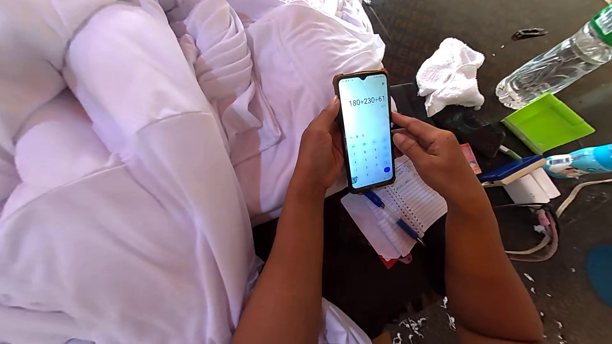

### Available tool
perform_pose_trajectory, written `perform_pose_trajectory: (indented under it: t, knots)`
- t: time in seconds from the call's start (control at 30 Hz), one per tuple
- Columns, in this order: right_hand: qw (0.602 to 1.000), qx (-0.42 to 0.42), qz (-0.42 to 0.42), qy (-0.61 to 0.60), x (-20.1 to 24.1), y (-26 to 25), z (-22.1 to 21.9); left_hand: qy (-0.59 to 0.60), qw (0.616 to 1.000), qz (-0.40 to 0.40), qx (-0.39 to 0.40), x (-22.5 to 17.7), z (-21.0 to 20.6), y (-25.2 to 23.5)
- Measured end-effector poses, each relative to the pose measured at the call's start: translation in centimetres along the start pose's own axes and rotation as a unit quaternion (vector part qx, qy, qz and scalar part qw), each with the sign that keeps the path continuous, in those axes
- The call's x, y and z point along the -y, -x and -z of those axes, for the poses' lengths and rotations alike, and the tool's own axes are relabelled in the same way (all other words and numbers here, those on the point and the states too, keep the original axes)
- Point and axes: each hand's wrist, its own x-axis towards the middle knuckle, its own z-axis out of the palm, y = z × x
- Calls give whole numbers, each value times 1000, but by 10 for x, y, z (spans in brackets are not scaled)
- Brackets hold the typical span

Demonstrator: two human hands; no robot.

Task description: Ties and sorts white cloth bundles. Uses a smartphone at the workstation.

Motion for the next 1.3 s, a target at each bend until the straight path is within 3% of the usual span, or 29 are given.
perform_pose_trajectory:
  t: [1.3]
  knots:
    - [1000, 13, -14, 11, 1, 1, 0, -2, 1000, 2, -3, 0, -1, 0]
